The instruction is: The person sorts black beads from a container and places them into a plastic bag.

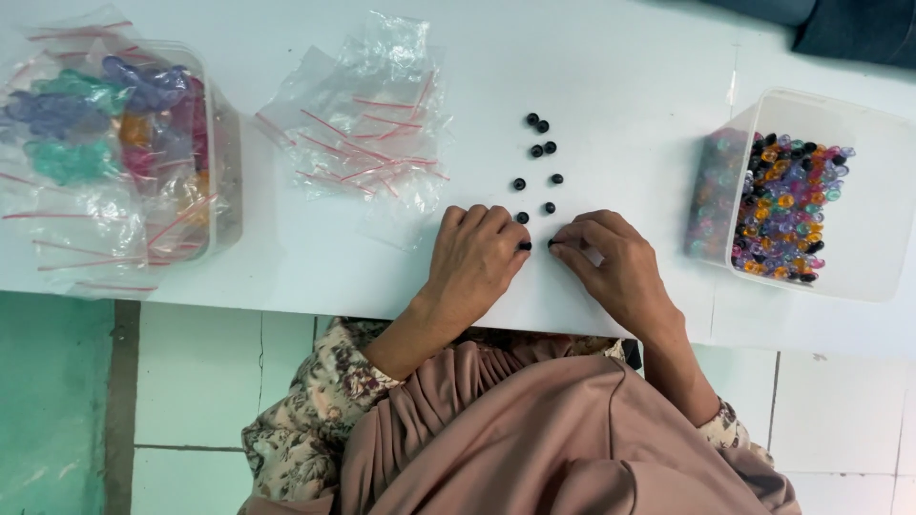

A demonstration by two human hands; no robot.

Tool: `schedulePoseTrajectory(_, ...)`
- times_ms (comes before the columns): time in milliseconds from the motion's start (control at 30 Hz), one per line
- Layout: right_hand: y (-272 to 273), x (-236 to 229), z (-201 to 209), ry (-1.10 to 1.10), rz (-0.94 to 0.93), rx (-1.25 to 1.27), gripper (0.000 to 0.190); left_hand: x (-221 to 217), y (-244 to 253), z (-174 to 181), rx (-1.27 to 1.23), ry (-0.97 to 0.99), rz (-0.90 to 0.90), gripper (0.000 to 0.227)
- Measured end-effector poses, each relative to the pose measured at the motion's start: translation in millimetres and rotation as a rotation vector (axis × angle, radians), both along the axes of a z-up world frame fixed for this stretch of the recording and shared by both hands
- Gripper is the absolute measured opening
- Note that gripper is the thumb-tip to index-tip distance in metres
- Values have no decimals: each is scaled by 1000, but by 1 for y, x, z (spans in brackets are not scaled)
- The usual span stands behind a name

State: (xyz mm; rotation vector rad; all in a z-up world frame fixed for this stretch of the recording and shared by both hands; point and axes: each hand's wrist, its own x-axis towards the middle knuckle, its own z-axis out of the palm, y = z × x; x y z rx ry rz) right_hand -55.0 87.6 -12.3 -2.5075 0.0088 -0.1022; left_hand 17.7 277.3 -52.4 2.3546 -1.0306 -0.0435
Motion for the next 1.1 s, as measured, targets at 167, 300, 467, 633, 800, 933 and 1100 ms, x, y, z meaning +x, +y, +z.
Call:
schedulePoseTrajectory(167, 6, 12, -1, -23, 24, -117, 14, 0, 5, 6, -57, 17, 36, 18)
schedulePoseTrajectory(300, 16, 30, 21, -78, 85, -144, 13, 4, 26, 24, -123, 9, 143, 19)
schedulePoseTrajectory(467, 42, 72, 28, -198, 254, -216, 13, 6, 79, 38, -154, 0, 345, 17)
schedulePoseTrajectory(633, 87, 85, 1, -313, 454, -318, 21, -13, 124, 31, -194, 48, 547, 15)
schedulePoseTrajectory(800, 119, 78, -43, -389, 529, -454, 24, -31, 144, 25, -367, 195, 666, 13)
schedulePoseTrajectory(933, 118, 70, -31, -498, 542, -386, 5, -36, 145, 30, -476, 332, 684, 20)
schedulePoseTrajectory(1100, 89, 54, -2, -828, 592, -212, 10, -22, 125, 48, -685, 815, 446, 75)
